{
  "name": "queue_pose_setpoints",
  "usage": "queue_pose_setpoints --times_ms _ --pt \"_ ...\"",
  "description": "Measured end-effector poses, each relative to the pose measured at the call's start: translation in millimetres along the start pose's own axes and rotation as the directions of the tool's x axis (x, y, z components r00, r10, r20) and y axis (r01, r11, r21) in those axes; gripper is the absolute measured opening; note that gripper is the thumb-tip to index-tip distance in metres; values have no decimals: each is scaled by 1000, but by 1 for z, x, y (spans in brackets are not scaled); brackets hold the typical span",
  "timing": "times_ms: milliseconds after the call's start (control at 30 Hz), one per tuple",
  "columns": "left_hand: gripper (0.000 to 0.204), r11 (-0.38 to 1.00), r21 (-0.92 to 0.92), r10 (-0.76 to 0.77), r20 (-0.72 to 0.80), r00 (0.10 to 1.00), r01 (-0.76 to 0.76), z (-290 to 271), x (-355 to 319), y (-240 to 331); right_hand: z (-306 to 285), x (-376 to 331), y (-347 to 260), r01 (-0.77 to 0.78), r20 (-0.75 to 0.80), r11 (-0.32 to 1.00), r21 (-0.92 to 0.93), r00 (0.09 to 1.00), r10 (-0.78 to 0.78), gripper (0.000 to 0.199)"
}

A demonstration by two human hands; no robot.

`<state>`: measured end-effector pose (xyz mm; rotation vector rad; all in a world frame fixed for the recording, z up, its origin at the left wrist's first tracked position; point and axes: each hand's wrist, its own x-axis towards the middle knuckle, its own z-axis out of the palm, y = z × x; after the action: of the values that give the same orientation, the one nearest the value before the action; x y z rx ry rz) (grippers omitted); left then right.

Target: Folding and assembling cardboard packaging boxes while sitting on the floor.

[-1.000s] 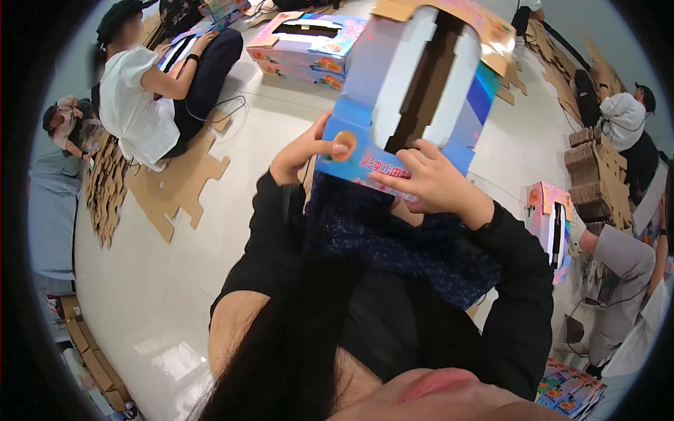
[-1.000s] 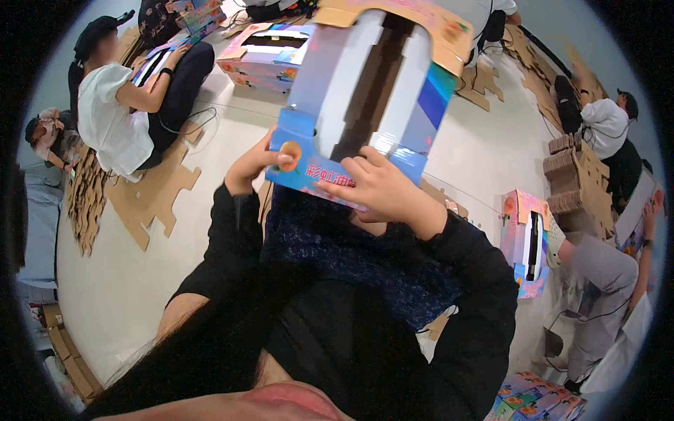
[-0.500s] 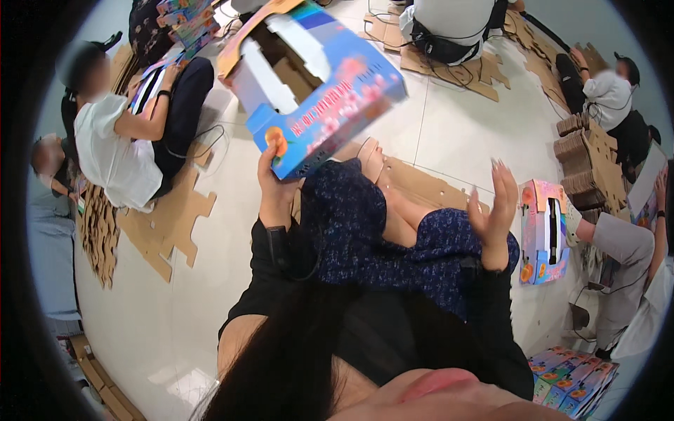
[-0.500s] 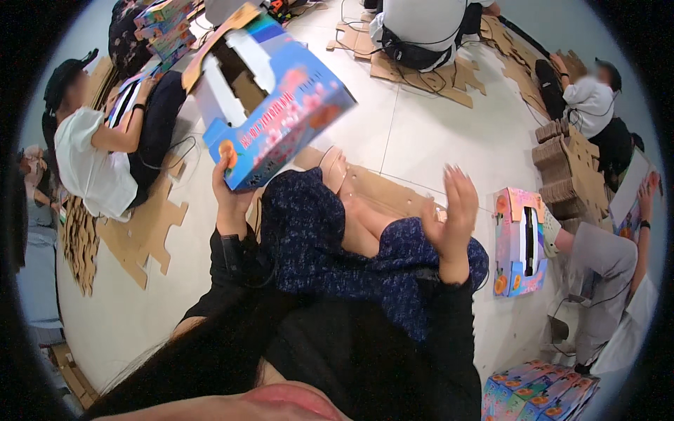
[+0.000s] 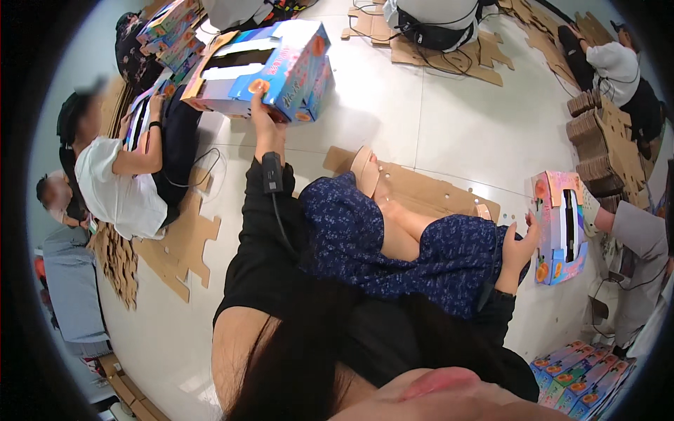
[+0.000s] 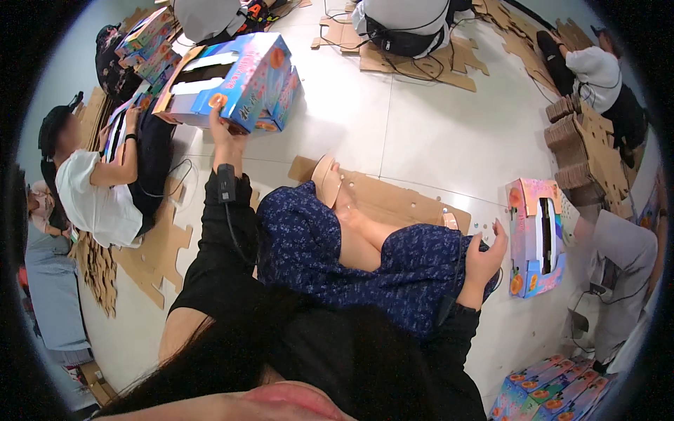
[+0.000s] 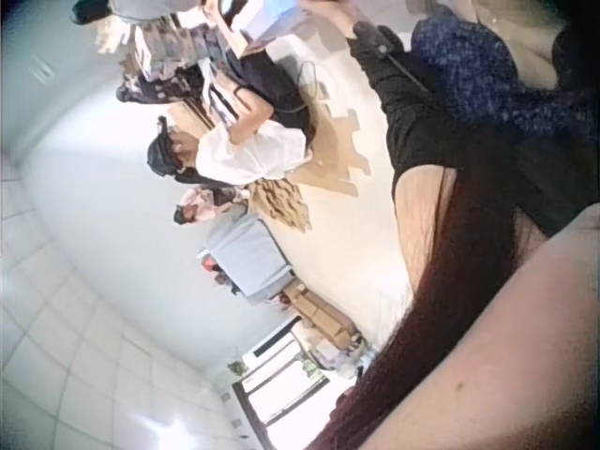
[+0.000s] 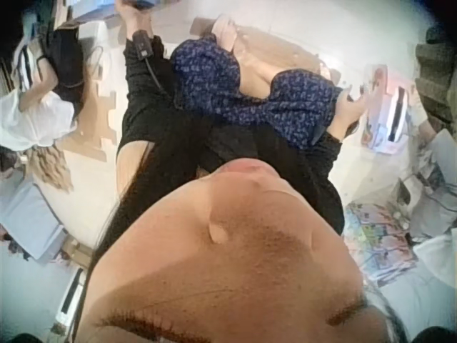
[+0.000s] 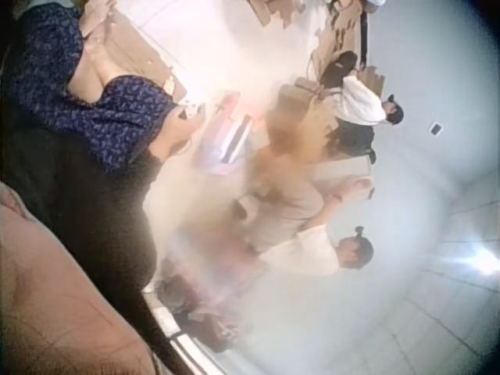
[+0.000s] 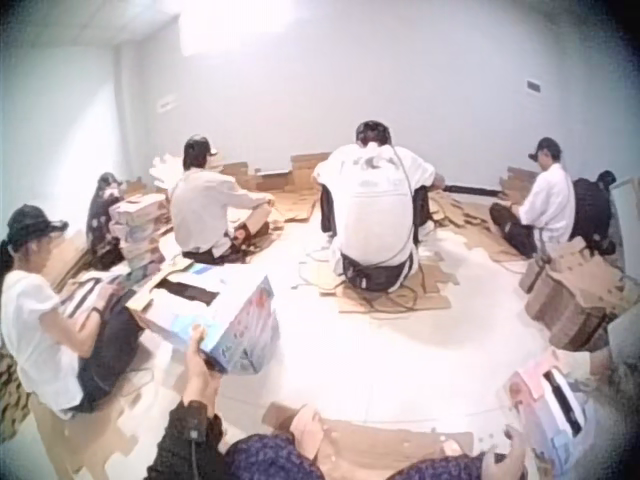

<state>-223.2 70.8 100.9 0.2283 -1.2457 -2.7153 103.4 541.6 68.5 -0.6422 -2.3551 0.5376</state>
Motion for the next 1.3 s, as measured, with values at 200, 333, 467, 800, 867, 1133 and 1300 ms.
queue_pose_setpoints --times_ms 200,333,467,800,867,1133,1300 --pt "38 992 92 99 -134 986 -87 31 54 -6 -6 -4 0 -115 39 993 33 993 114 44" --pt "55 966 256 -4 -152 988 43 -23 116 -20 -2 0 -7 -117 65 992 34 991 115 44" --pt "62 951 285 -99 -91 991 121 -26 138 -30 -1 0 -1 -123 84 992 -7 989 123 43" --pt "75 528 717 -406 -258 877 455 -138 167 63 7 -2 -8 -62 123 998 8 991 61 42" --pt "99 495 661 -442 -368 818 564 -27 103 9 -3 -7 1 -125 48 986 -112 990 131 41" --pt "88 267 892 -842 31 538 365 -10 7 32 2 0 -8 -58 38 997 -57 997 60 24" --pt "52 155 984 -911 175 374 -83 51 -59 -12 0 -6 4 -67 26 997 -39 997 68 14"
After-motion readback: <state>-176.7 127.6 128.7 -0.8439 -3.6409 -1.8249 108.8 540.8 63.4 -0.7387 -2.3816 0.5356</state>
